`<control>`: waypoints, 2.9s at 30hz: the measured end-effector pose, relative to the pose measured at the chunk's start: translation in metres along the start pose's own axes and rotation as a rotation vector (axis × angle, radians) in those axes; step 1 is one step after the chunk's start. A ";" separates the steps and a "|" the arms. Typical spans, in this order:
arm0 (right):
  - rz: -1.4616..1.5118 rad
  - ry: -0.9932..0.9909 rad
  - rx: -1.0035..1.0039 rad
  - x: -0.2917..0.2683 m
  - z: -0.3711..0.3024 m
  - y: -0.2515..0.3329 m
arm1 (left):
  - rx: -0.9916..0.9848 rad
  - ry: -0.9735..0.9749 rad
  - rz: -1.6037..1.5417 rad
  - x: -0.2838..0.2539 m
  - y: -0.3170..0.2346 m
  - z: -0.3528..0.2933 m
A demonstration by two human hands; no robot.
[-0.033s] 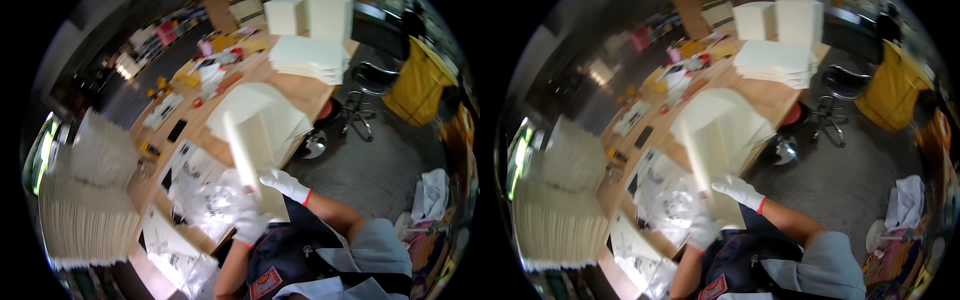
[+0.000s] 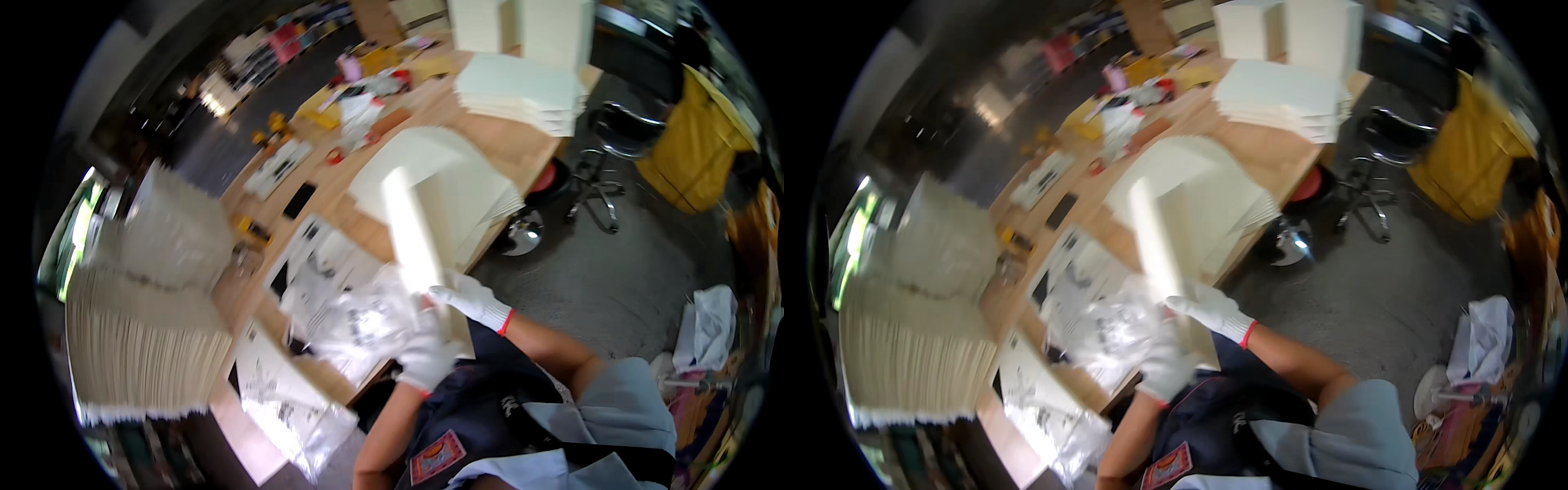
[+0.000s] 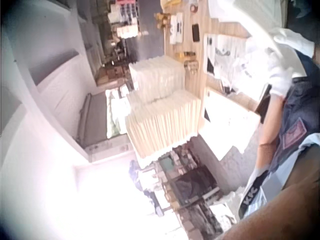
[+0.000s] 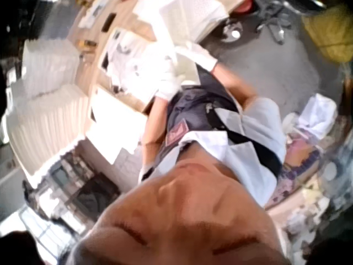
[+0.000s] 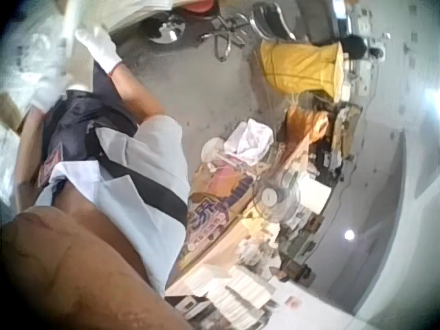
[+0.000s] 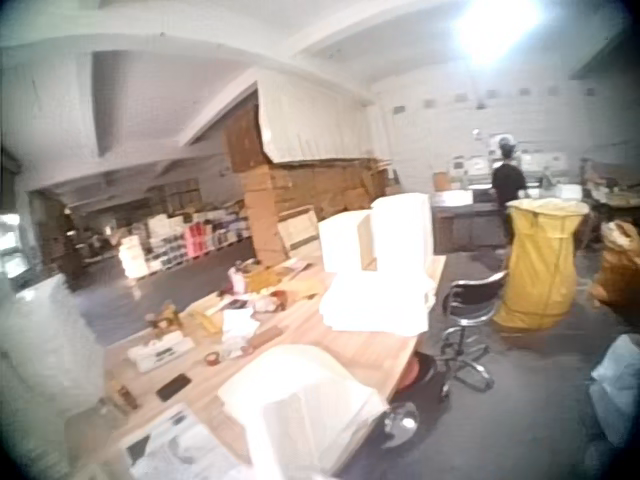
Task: The person packs stacks of white paper into clear plastic bags. They pick up a stack of paper, place it into a bag, and then seal the bag. The person repeats this process multiple times, creating a pile of packaged paper on the table.
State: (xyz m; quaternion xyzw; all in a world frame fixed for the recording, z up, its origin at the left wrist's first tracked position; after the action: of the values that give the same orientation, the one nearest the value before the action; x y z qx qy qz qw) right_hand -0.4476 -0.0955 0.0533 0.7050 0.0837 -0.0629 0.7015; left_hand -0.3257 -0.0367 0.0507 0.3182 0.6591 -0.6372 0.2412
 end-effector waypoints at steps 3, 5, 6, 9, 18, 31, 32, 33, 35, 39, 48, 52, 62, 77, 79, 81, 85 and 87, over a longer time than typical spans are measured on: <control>-0.124 -0.341 0.045 -0.016 -0.008 -0.020 | 0.174 0.041 0.381 0.022 -0.045 -0.005; -0.097 -0.239 0.000 -0.018 -0.006 -0.004 | 0.442 -0.171 0.183 0.012 -0.032 -0.012; -0.192 -0.278 -0.122 -0.025 -0.008 0.017 | 0.634 -0.324 -0.026 -0.015 -0.037 -0.012; -0.251 -0.134 -0.426 -0.036 -0.012 0.070 | -0.175 -0.238 -0.994 -0.083 0.028 -0.001; -1.023 0.375 -1.194 0.030 -0.042 0.124 | 0.117 -0.309 -0.903 -0.212 0.022 -0.031; 0.113 0.754 0.197 0.101 -0.006 -0.004 | 0.593 -0.696 0.000 -0.117 0.015 -0.102; 0.042 0.705 -0.098 0.114 0.008 -0.015 | 0.616 -0.742 -0.077 -0.115 0.009 -0.089; -0.033 0.645 -0.392 0.119 0.016 -0.017 | 0.615 -0.778 -0.092 -0.122 -0.004 -0.077; -0.352 0.594 -0.746 0.138 0.001 0.000 | 0.398 -0.757 -0.163 -0.122 0.008 -0.054; 0.399 0.650 -0.032 0.155 -0.014 0.003 | 0.464 -0.736 -0.193 -0.114 -0.035 -0.038; -0.598 0.202 -0.975 0.095 -0.093 0.060 | 0.154 -0.632 -0.263 -0.082 0.058 -0.057; -0.866 -0.232 -0.953 0.065 -0.066 0.046 | 0.392 -0.609 -0.271 -0.051 0.038 -0.100; -1.085 0.222 -0.918 0.060 -0.075 0.008 | -0.317 -1.121 -0.269 -0.069 0.179 -0.187; -0.311 0.543 0.461 0.039 -0.063 -0.118 | -0.197 -1.005 -0.224 -0.084 0.121 -0.208; 0.398 0.439 0.575 0.080 -0.086 -0.161 | -0.187 -1.033 -0.136 -0.094 0.125 -0.201; 0.455 0.311 0.599 0.100 -0.085 -0.141 | -0.122 -1.145 0.006 -0.113 0.129 -0.212; 0.506 0.175 0.520 0.119 -0.063 -0.136 | -0.578 -1.082 -0.265 -0.078 0.204 -0.256; 0.536 0.124 0.497 0.129 -0.058 -0.117 | -0.714 -1.043 -0.637 -0.046 0.209 -0.260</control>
State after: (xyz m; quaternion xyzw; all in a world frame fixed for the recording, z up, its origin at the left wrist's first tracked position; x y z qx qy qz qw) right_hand -0.3477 -0.0332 -0.0874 0.8531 -0.0794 0.1475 0.4941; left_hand -0.1195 0.2133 -0.0413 -0.3353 0.6875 -0.4909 0.4171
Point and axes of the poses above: each hand's wrist, its own z-axis towards the middle knuckle, its own x-axis out of the palm, y = z × x, the point moved 8 cm from there along z, towards the middle knuckle, and after that the axes turned 14 degrees about -y, right-handed, at the moved point
